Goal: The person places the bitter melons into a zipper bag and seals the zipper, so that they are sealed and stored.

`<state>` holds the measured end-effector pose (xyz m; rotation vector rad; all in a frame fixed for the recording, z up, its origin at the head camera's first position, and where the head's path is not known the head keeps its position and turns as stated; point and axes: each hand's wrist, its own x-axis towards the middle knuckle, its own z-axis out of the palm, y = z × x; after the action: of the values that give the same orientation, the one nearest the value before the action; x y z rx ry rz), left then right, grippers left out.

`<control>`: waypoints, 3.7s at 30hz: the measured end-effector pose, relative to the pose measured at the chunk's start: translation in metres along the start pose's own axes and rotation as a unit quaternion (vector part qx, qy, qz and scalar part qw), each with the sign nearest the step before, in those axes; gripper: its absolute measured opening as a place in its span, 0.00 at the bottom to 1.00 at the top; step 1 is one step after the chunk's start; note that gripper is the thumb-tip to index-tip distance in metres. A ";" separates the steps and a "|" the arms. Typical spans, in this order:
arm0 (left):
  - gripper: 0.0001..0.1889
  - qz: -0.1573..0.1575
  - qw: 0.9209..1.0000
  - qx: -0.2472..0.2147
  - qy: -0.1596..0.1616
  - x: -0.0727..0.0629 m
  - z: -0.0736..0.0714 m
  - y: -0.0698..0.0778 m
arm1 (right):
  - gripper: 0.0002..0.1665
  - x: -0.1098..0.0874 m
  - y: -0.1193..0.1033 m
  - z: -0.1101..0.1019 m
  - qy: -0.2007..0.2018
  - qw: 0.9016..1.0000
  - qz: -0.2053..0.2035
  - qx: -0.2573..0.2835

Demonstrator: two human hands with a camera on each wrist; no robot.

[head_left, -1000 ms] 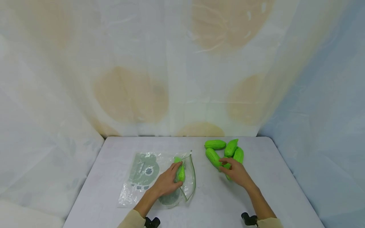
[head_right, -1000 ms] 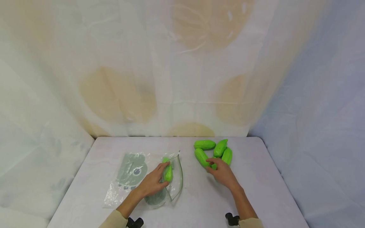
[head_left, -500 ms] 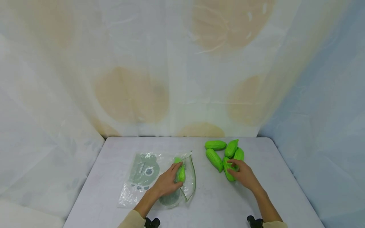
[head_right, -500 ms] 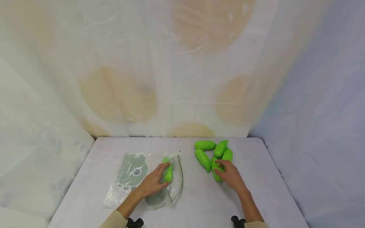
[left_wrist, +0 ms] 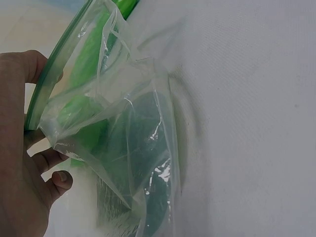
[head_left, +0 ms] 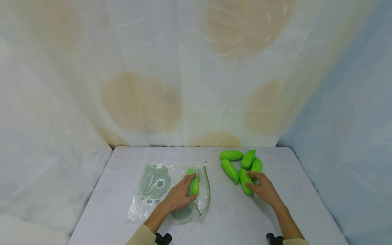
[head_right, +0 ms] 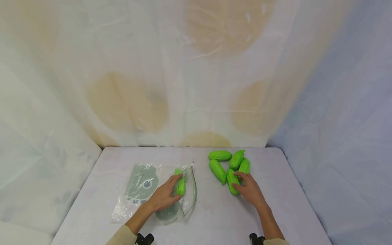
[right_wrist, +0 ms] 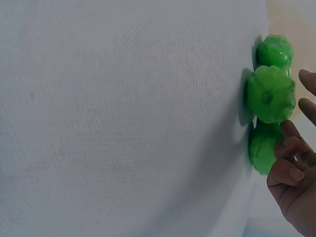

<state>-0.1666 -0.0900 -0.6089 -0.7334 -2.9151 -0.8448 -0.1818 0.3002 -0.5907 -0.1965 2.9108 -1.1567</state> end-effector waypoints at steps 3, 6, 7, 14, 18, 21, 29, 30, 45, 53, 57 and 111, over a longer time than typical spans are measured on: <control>0.43 0.001 1.000 0.001 0.000 0.001 0.001 -0.001 | 0.32 -0.001 0.000 0.000 0.000 1.000 0.001 -0.014; 0.43 0.002 1.000 0.004 -0.001 0.001 0.002 -0.001 | 0.33 -0.002 -0.002 0.000 -0.001 0.999 0.004 -0.037; 0.43 0.002 1.000 0.004 -0.002 0.002 0.002 -0.001 | 0.33 -0.003 -0.003 0.000 -0.002 0.999 0.006 -0.041; 0.43 -0.002 1.000 0.005 -0.006 0.002 0.001 -0.001 | 0.35 -0.005 -0.007 -0.001 -0.021 0.998 0.021 -0.059; 0.43 -0.006 1.000 0.006 -0.009 0.001 0.001 0.000 | 0.36 -0.005 -0.008 0.000 -0.030 0.997 0.031 -0.058; 0.43 -0.007 1.000 0.003 -0.010 0.001 0.000 0.001 | 0.37 -0.005 -0.008 0.000 -0.039 0.997 0.036 -0.056; 0.43 -0.008 1.000 0.002 -0.008 0.000 -0.001 0.002 | 0.39 -0.006 -0.004 0.002 -0.050 0.996 0.045 -0.053; 0.43 -0.008 1.000 0.002 -0.007 0.000 -0.001 0.002 | 0.39 -0.006 -0.003 0.002 -0.048 0.996 0.045 -0.053; 0.43 -0.006 1.000 0.004 -0.007 0.000 -0.001 0.002 | 0.39 -0.006 0.003 0.009 -0.026 0.997 0.028 -0.067; 0.43 -0.007 1.000 0.002 -0.008 0.000 -0.002 0.002 | 0.39 -0.006 0.001 0.008 -0.015 0.998 0.020 -0.061; 0.43 -0.007 1.000 0.002 -0.008 -0.001 -0.002 0.002 | 0.38 -0.006 -0.002 0.007 -0.010 0.998 0.016 -0.058; 0.43 0.003 1.000 -0.008 0.001 -0.002 0.001 0.001 | 0.39 -0.010 -0.019 0.009 0.005 1.000 0.009 -0.021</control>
<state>-0.1645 -0.0896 -0.6094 -0.7400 -2.9066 -0.8689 -0.1691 0.2819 -0.5846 -0.1636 2.9401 -1.0986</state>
